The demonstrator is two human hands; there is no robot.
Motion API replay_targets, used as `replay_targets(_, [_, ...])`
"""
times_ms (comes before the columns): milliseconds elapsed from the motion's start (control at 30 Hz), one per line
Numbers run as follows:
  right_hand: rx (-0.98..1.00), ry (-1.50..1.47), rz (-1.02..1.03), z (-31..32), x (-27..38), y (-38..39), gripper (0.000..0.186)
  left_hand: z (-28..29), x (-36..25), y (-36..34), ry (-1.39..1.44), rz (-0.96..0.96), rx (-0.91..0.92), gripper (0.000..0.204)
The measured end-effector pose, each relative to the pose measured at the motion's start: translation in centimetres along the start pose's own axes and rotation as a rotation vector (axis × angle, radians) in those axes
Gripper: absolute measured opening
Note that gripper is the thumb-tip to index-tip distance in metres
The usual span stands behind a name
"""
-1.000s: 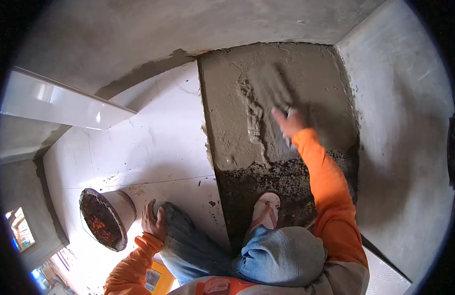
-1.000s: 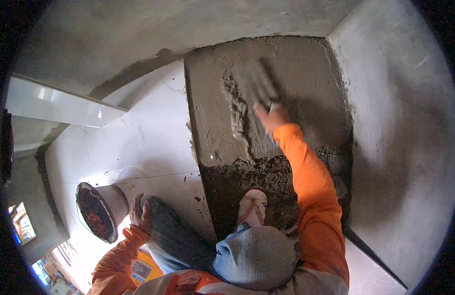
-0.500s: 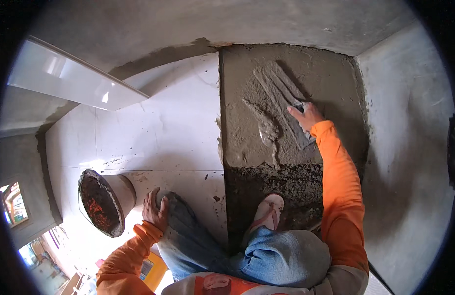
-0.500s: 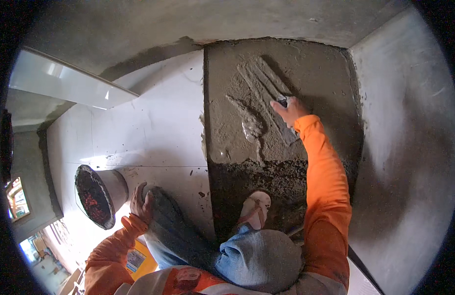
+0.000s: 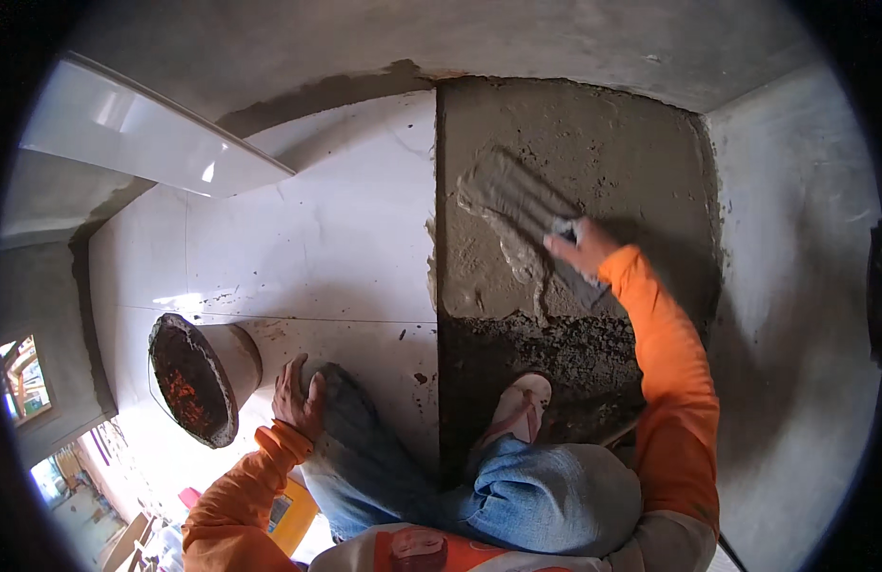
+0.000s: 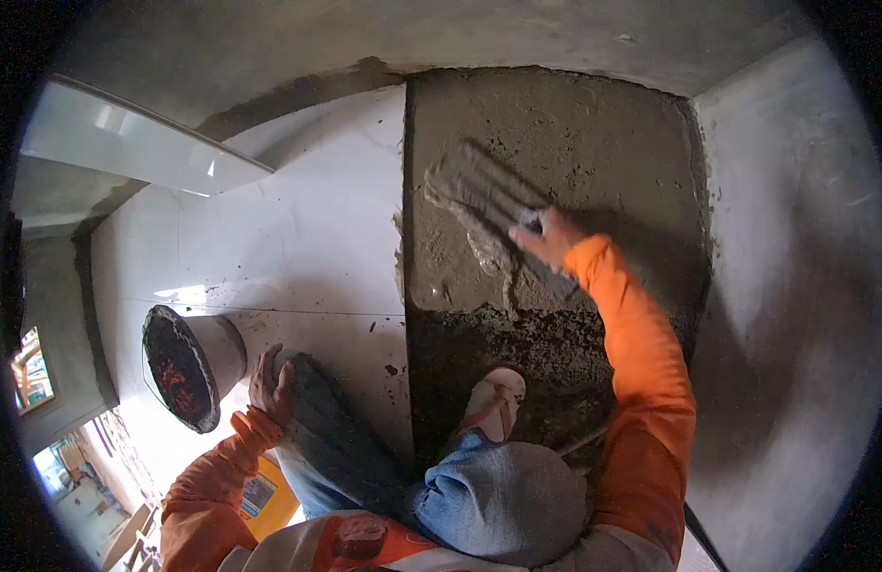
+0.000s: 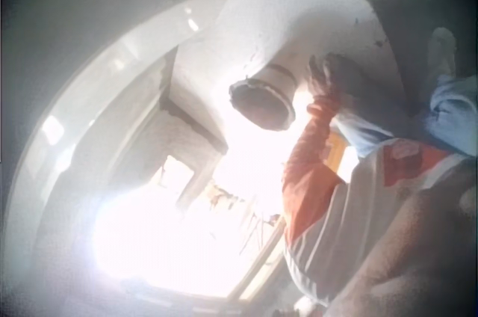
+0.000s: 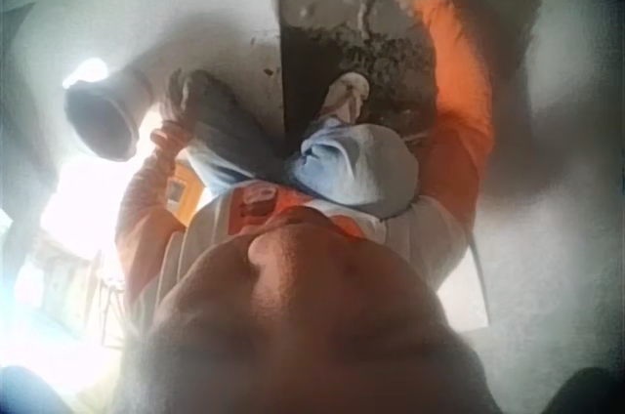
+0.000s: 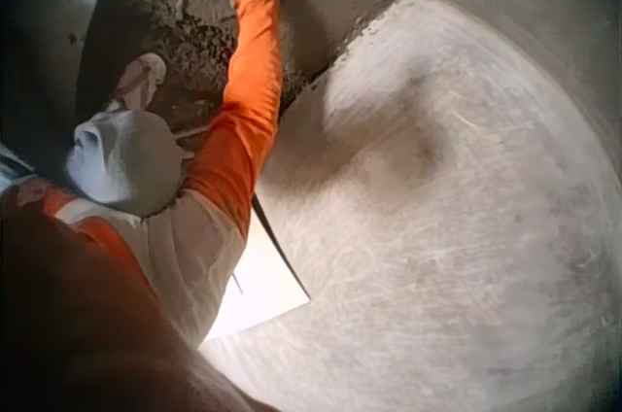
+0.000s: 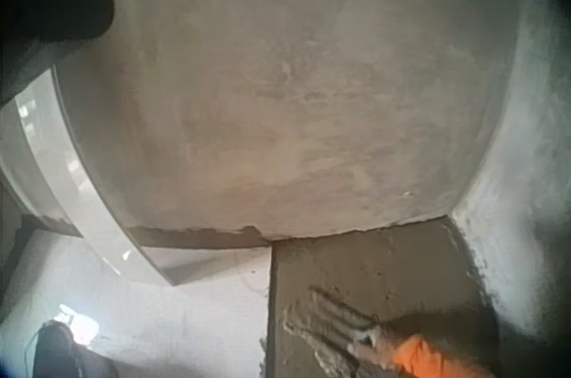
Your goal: The person levels a layer of cement on a floor using a trowel and then places a tile on the surface.
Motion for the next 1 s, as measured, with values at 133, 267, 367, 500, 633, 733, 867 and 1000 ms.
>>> replay_targets(133, [0.096,0.153,0.213,-0.7,0.8,1.4,0.058,-0.4,-0.5,-0.1,-0.023,0.001,-0.001,0.046])
replay_targets(267, [0.098,0.174,-0.003,-0.1,-0.3,0.7,0.060,-0.1,-0.2,0.0,-0.023,-0.013,0.005,0.046])
replay_targets(367, [0.251,0.291,0.236,-3.6,-0.6,2.1,0.063,0.1,-0.5,-0.1,-0.025,-0.007,-0.006,0.046])
replay_targets(500, [0.249,0.292,0.147,-0.9,1.0,4.1,0.067,0.0,0.1,0.0,-0.035,0.033,-0.008,0.046])
replay_targets(633, [-0.191,0.359,0.258,3.2,1.2,7.5,0.056,-0.1,0.2,-0.1,-0.028,0.000,-0.002,0.046])
replay_targets(733, [0.306,0.481,0.173,-1.1,1.2,9.1,0.053,-0.3,-0.2,-0.1,-0.027,0.000,0.003,0.046])
replay_targets(867, [0.293,0.577,0.220,-3.1,0.9,7.9,0.049,-0.3,-0.7,-0.1,-0.031,0.014,0.016,0.046])
replay_targets(1000, [0.175,0.425,0.160,0.9,0.3,3.7,0.051,-0.5,-0.5,0.0,-0.029,-0.006,0.034,0.047])
Point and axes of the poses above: each hand's wrist, its own y-axis away from the middle knuckle, its own z-axis out of the back of the hand, x = y × z, the point moved 9 cm from there along -y, towards the middle knuckle, and after that the axes turned 7 degrees about y, right-handed, at the moved point
